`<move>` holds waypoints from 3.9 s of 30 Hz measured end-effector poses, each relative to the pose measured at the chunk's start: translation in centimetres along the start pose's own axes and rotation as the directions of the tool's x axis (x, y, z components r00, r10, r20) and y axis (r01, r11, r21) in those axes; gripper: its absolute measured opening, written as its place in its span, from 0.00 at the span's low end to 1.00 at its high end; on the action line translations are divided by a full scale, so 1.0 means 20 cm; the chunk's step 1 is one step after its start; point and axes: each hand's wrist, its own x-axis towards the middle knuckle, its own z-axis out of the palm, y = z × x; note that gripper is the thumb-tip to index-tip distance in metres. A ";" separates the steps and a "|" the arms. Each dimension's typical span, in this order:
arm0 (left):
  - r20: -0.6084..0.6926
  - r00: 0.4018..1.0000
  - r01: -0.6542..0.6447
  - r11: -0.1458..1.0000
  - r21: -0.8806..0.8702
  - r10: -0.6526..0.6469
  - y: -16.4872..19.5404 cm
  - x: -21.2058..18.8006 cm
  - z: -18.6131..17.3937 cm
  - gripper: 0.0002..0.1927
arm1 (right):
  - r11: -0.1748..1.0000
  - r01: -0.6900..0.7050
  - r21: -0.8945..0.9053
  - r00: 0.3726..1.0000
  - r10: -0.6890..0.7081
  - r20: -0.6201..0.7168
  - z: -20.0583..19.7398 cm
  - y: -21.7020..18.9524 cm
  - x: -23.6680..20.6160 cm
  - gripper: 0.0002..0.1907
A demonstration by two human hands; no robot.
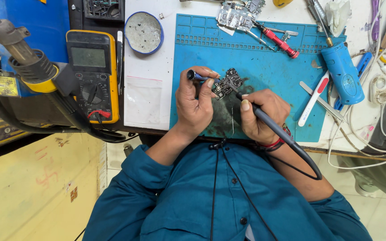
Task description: The person solders components on a small circuit board at an electronics repair workbench. They hold the board steady with one hand while applying a soldering iron to its contacts with the other, periodically dipping the iron in flux and repositioning the board to work on different sections.
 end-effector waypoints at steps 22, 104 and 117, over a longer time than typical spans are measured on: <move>-0.002 1.000 -0.004 1.000 0.009 0.004 0.00 0.00 0.00 0.08 | 1.000 0.005 0.007 1.000 -0.005 0.027 0.00 -0.03 0.03 0.04; -0.004 1.000 -0.005 1.000 0.011 0.005 -0.01 0.00 0.00 0.08 | 1.000 -0.013 0.008 1.000 0.013 0.014 -0.01 -0.02 0.03 0.04; -0.006 1.000 -0.006 1.000 0.000 0.006 -0.01 0.00 0.00 0.08 | 1.000 -0.002 0.012 1.000 0.002 0.013 -0.01 -0.02 0.04 0.03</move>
